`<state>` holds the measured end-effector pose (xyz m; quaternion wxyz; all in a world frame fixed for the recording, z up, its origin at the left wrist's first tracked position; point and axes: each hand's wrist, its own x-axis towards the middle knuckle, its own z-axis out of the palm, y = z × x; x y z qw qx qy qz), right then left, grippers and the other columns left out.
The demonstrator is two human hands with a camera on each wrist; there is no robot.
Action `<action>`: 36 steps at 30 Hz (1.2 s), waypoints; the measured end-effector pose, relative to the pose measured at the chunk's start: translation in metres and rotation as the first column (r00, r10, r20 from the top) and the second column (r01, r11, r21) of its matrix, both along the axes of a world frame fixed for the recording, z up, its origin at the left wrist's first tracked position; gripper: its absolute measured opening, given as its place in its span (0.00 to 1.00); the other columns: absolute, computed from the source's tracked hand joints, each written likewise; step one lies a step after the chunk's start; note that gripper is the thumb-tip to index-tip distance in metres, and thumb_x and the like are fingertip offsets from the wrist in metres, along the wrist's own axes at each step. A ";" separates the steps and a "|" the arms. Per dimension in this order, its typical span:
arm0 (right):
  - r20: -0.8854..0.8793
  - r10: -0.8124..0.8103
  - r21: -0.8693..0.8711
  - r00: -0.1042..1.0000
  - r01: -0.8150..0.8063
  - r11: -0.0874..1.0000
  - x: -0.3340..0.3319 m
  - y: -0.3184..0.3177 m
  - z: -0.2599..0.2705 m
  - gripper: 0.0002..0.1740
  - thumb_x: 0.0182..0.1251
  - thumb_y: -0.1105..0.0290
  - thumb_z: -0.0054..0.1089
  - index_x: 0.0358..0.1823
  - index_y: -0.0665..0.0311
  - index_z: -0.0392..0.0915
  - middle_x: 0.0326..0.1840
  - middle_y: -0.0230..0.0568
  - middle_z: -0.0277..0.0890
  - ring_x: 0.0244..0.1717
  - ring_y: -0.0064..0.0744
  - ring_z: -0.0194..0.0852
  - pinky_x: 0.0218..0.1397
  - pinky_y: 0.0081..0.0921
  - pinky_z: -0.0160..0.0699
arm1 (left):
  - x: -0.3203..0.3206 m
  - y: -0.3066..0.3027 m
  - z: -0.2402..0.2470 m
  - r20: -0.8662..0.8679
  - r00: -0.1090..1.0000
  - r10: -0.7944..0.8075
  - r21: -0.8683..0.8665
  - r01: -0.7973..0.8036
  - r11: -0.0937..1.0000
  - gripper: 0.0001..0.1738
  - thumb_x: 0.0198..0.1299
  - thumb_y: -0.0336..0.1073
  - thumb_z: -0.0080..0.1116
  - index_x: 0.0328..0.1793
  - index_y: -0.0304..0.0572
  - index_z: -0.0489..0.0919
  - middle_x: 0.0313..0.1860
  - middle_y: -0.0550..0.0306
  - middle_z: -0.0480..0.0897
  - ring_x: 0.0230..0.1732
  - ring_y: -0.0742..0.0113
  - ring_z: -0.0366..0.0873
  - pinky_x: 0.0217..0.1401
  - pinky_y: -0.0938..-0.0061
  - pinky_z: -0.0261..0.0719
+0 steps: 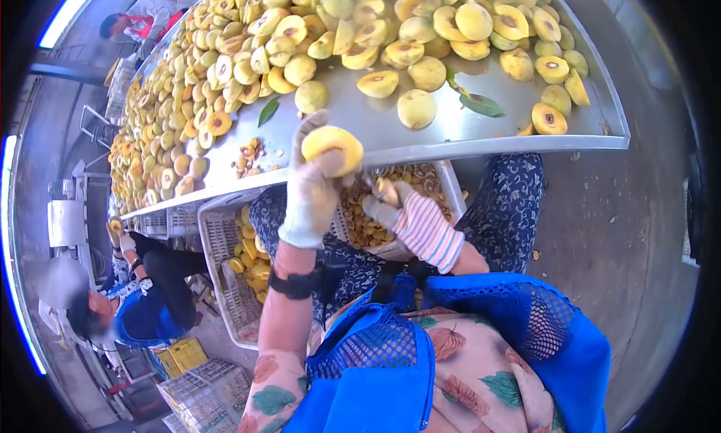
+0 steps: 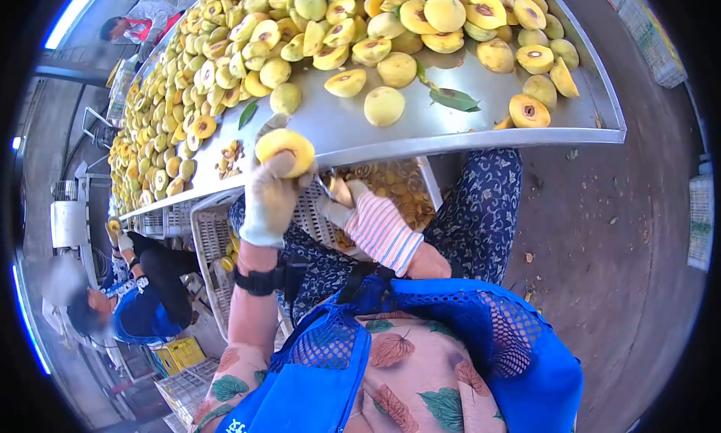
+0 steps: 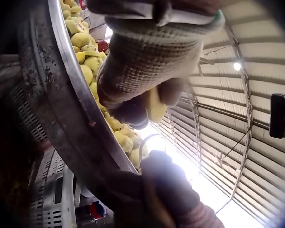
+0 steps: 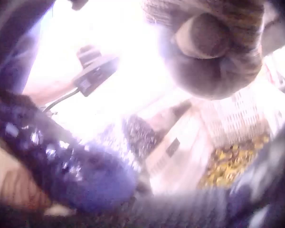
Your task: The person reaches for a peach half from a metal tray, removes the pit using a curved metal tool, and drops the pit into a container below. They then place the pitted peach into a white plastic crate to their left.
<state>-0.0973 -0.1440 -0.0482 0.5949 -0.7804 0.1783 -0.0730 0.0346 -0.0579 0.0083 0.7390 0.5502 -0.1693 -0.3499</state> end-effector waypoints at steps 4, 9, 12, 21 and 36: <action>0.143 0.124 -0.534 0.982 -0.029 0.845 0.006 0.011 0.024 0.19 0.65 0.54 0.49 0.44 0.64 0.73 0.33 0.54 0.70 0.31 0.54 0.76 0.36 0.45 0.75 | -0.033 0.028 -0.002 -0.084 0.996 0.040 -0.159 -0.053 0.986 0.27 0.62 0.37 0.47 0.65 0.34 0.61 0.52 0.50 0.73 0.54 0.63 0.71 0.58 0.70 0.69; 0.221 0.030 -0.621 0.975 0.117 0.775 0.016 0.029 0.035 0.16 0.64 0.57 0.52 0.41 0.63 0.71 0.29 0.53 0.71 0.26 0.55 0.75 0.27 0.43 0.76 | -0.033 0.068 0.006 -0.112 0.989 0.101 -0.329 -0.133 0.935 0.30 0.60 0.49 0.46 0.62 0.34 0.63 0.51 0.48 0.73 0.52 0.56 0.73 0.56 0.63 0.71; 0.165 0.058 -0.612 0.985 0.056 0.789 0.009 0.049 0.041 0.14 0.63 0.60 0.51 0.39 0.64 0.69 0.22 0.51 0.72 0.22 0.55 0.75 0.25 0.45 0.75 | -0.039 0.073 0.012 -0.369 0.923 0.111 -0.400 -0.265 0.877 0.33 0.59 0.52 0.47 0.63 0.34 0.63 0.50 0.47 0.74 0.52 0.53 0.73 0.55 0.61 0.72; -0.066 0.100 -0.568 0.993 -0.120 0.814 0.010 0.060 0.063 0.14 0.61 0.64 0.50 0.37 0.68 0.65 0.21 0.54 0.75 0.23 0.53 0.77 0.25 0.44 0.75 | -0.047 0.063 0.004 -0.127 0.917 0.378 -0.283 -0.399 0.872 0.27 0.68 0.53 0.37 0.59 0.35 0.66 0.47 0.47 0.75 0.46 0.56 0.75 0.51 0.62 0.75; -0.039 0.206 -0.484 0.978 -0.199 0.852 0.011 0.048 0.023 0.09 0.61 0.68 0.45 0.35 0.69 0.68 0.19 0.47 0.72 0.20 0.46 0.75 0.22 0.38 0.74 | -0.056 0.048 0.002 0.210 0.864 0.458 -0.138 -0.438 0.888 0.29 0.66 0.56 0.43 0.49 0.31 0.71 0.35 0.47 0.77 0.32 0.63 0.76 0.35 0.73 0.77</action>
